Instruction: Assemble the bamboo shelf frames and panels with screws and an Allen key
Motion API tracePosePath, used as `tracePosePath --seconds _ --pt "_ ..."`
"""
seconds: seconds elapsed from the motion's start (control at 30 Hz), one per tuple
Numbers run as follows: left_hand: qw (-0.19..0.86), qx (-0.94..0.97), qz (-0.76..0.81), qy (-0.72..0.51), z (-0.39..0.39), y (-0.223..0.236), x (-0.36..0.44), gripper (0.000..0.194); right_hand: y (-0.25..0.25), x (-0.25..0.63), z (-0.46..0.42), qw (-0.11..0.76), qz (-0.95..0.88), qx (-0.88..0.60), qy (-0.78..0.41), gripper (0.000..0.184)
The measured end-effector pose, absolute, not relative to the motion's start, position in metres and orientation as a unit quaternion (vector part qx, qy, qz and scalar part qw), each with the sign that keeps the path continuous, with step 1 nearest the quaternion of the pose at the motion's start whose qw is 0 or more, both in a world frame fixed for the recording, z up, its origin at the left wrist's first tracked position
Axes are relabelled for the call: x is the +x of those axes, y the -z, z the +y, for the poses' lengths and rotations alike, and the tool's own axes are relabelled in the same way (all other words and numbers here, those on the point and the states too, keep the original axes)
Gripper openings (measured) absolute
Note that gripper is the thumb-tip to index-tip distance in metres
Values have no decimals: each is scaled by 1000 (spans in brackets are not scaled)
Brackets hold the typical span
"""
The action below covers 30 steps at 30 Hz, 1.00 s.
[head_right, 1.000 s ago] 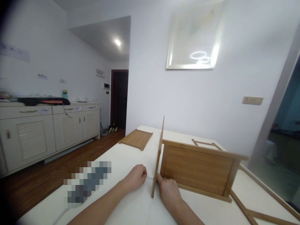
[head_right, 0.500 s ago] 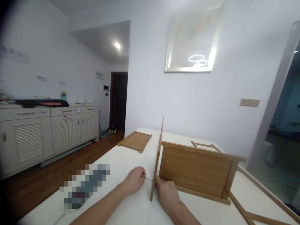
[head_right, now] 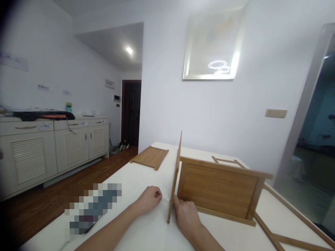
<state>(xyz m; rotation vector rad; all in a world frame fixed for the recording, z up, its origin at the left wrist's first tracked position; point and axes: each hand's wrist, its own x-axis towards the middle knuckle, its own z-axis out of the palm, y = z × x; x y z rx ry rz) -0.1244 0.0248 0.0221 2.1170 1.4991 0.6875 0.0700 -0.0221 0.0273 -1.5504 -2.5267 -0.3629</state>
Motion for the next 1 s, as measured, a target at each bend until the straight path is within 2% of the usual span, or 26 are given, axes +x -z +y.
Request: tracePosePath --seconds 0.8,1.0 --pt "222 756 556 -265 28 -18 -122 25 -21 72 -22 130 -842 -504 143 43" --pt "212 764 547 -267 25 -18 -123 23 -18 72 -20 145 -844 -492 158 37"
